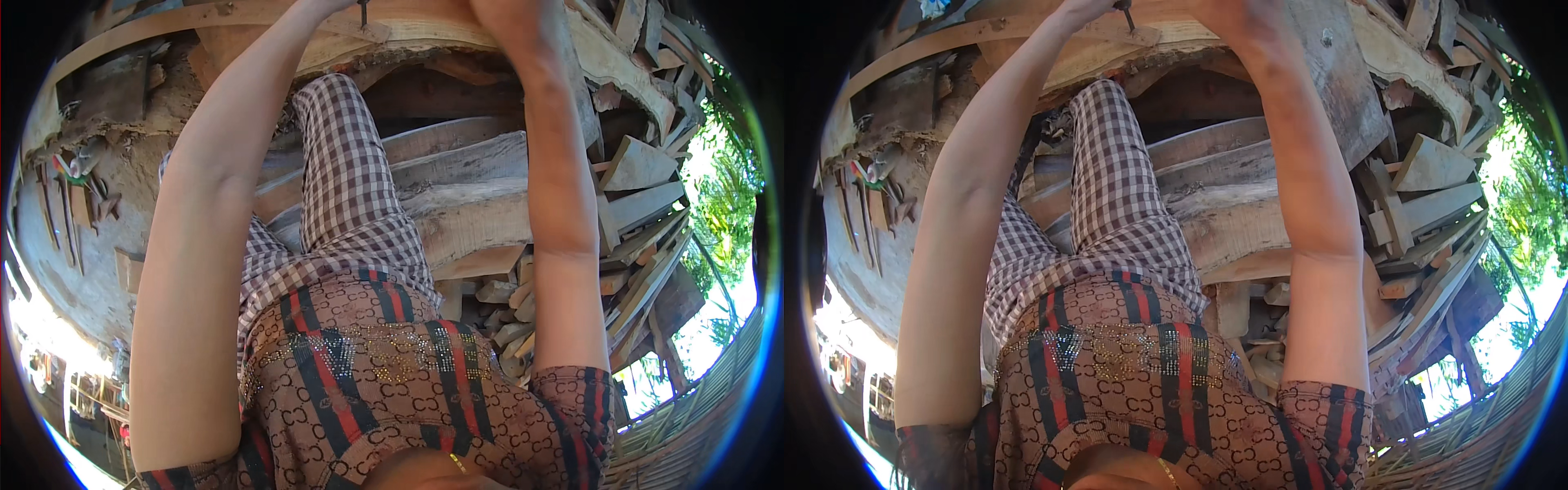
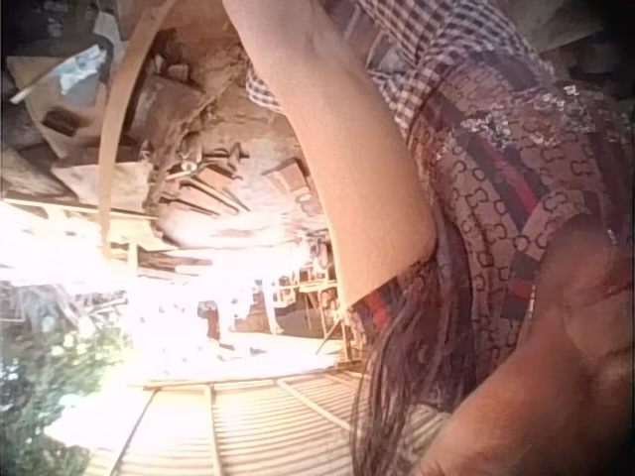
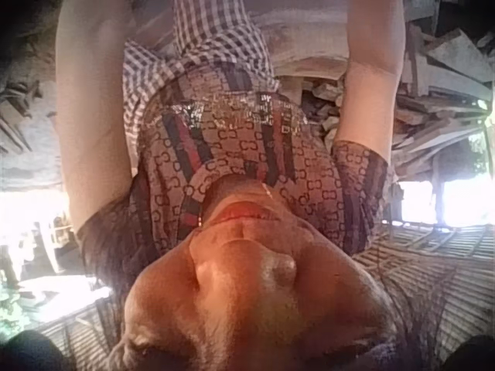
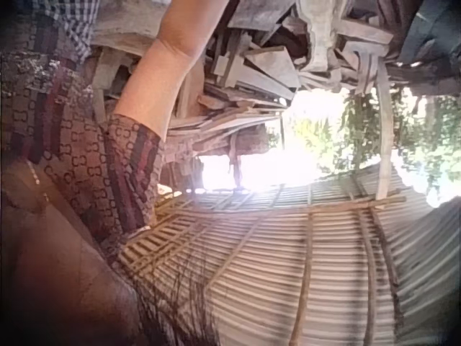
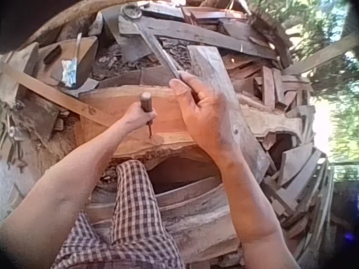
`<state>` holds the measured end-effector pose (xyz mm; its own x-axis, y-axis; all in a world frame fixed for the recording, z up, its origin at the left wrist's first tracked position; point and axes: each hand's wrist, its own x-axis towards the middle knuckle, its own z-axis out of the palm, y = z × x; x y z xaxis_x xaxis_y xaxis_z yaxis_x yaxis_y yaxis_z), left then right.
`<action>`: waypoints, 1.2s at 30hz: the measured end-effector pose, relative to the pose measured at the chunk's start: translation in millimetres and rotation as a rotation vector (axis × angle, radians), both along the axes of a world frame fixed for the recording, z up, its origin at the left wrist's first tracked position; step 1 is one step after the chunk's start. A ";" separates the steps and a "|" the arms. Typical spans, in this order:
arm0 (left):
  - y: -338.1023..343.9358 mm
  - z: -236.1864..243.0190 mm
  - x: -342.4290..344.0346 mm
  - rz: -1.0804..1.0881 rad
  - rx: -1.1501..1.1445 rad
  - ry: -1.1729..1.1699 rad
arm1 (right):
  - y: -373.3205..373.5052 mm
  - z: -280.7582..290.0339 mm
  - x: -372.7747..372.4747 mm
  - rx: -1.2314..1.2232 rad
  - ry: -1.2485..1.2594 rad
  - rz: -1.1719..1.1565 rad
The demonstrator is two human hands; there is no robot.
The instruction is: Manually carve a piece of wood using a hand tool and a wrench as a makeshift hammer.
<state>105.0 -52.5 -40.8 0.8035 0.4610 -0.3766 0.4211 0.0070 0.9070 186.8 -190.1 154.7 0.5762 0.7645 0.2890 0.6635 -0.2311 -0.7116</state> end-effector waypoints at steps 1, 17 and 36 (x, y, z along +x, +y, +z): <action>1.1 0.4 0.7 -0.013 0.011 0.011 | 1.2 3.1 -0.1 0.223 -0.045 -0.038; -10.9 3.7 -11.0 -0.036 0.058 0.020 | -1.2 7.7 -14.7 0.193 0.330 -0.074; -24.1 -27.3 -56.1 0.237 -0.083 -0.381 | -124.0 -167.5 -66.1 -0.922 -0.093 -0.081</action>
